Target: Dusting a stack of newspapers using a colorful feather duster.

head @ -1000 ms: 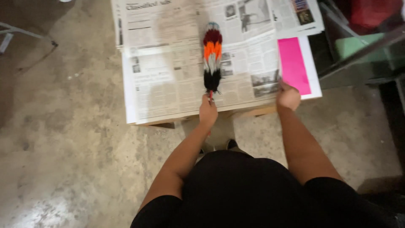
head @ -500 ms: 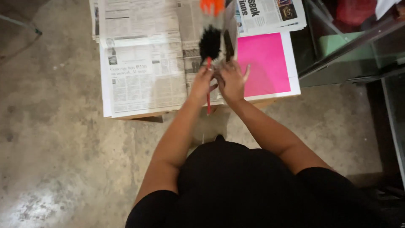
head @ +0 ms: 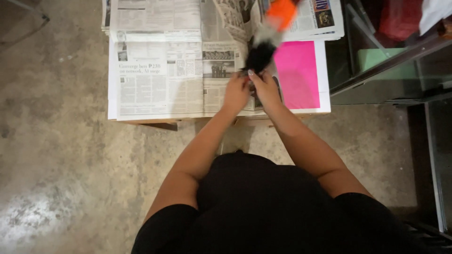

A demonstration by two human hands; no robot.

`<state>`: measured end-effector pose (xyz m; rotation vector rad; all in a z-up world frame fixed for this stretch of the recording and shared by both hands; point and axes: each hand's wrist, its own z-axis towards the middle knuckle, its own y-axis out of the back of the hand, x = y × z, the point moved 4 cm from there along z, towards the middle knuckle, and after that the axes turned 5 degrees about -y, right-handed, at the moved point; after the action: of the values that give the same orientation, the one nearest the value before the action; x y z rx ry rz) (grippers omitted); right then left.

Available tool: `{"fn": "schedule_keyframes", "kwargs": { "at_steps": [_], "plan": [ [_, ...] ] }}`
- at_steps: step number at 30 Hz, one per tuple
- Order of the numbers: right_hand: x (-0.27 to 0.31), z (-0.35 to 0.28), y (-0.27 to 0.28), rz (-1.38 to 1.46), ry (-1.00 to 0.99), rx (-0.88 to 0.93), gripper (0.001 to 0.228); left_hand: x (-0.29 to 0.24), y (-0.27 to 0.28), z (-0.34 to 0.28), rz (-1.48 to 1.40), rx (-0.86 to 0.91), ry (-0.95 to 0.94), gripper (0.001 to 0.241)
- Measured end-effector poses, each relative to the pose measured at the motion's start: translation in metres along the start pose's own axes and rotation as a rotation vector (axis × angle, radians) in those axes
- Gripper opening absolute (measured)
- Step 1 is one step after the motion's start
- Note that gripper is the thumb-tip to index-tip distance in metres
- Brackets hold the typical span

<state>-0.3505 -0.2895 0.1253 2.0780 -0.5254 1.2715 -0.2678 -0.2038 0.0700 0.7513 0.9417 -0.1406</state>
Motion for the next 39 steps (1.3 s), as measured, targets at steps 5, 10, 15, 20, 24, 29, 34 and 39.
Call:
{"fn": "schedule_keyframes", "kwargs": {
  "at_steps": [5, 10, 15, 20, 24, 29, 34, 39],
  "plan": [
    [-0.074, 0.058, 0.019, -0.023, 0.09, -0.19, 0.051, 0.008, -0.012, -0.008, -0.088, 0.069, -0.046, 0.043],
    [-0.087, 0.073, 0.06, -0.186, 0.331, -0.554, 0.025, 0.055, 0.061, -0.014, -0.04, -0.122, 0.056, 0.039],
    [-0.117, 0.105, 0.112, -0.505, 0.396, -0.593, 0.024, 0.126, 0.191, -0.033, 0.092, -0.283, 0.201, 0.045],
    [-0.244, 0.177, 0.175, -0.781, 0.143, -0.444, 0.051, 0.173, 0.262, -0.055, 0.144, -0.343, 0.34, 0.045],
    [-0.154, 0.114, 0.136, -0.915, -0.102, -0.489, 0.077, 0.219, 0.291, -0.062, 0.107, -0.35, 0.399, 0.046],
    [-0.124, 0.082, 0.034, -1.051, 0.655, -0.662, 0.056, 0.243, 0.307, -0.062, 0.037, -0.271, 0.453, 0.046],
    [-0.068, 0.02, -0.087, -1.15, 0.535, -0.144, 0.063, 0.239, 0.321, -0.067, -0.086, -0.273, 0.482, 0.039],
    [-0.061, 0.022, -0.11, -1.202, 0.183, -0.019, 0.066, 0.264, 0.347, -0.073, -0.026, -0.225, 0.52, 0.049]
  ]
}}
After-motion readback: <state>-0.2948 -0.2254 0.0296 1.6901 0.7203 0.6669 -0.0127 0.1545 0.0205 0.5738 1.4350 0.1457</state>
